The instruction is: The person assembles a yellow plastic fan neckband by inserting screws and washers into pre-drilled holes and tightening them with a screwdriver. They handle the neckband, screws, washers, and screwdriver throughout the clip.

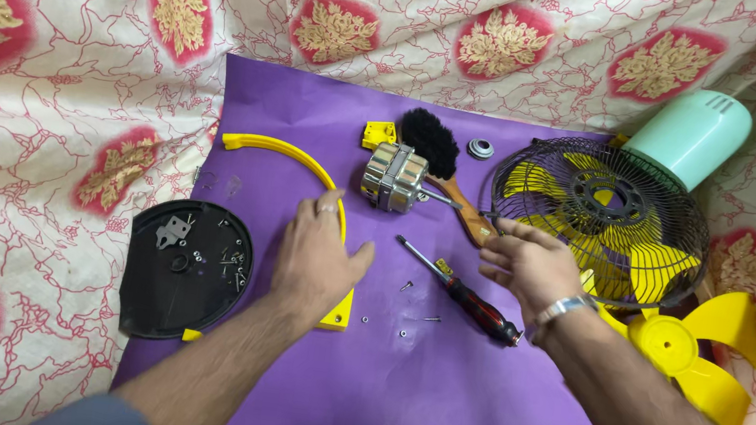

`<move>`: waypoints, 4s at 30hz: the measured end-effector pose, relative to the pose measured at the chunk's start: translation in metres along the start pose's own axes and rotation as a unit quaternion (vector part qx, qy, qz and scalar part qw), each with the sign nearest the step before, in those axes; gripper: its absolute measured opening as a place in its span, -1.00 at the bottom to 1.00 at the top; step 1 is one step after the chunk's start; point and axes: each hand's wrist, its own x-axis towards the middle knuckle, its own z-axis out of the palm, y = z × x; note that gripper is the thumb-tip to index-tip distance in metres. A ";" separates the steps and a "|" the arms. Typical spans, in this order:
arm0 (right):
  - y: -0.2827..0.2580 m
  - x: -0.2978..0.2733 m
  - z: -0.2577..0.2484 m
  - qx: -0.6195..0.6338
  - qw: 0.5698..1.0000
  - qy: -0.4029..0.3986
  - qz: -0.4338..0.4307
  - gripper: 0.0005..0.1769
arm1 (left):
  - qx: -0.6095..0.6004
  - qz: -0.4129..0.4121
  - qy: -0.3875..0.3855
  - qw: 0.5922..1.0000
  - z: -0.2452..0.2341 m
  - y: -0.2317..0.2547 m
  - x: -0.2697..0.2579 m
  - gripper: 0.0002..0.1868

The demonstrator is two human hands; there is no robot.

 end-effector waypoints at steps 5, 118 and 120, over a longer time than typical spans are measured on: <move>0.015 0.046 0.039 -0.356 0.920 0.015 -0.164 -0.63 | -0.028 0.025 -0.027 0.999 0.013 0.035 0.071 0.17; 0.051 -0.078 0.062 -0.480 0.826 -0.135 -0.262 -0.64 | -0.107 -0.039 0.152 0.982 -0.023 -0.101 -0.047 -0.74; 0.051 -0.077 0.061 -0.488 0.823 -0.131 -0.261 -0.64 | -0.110 -0.091 0.208 0.968 -0.032 -0.115 -0.047 -0.75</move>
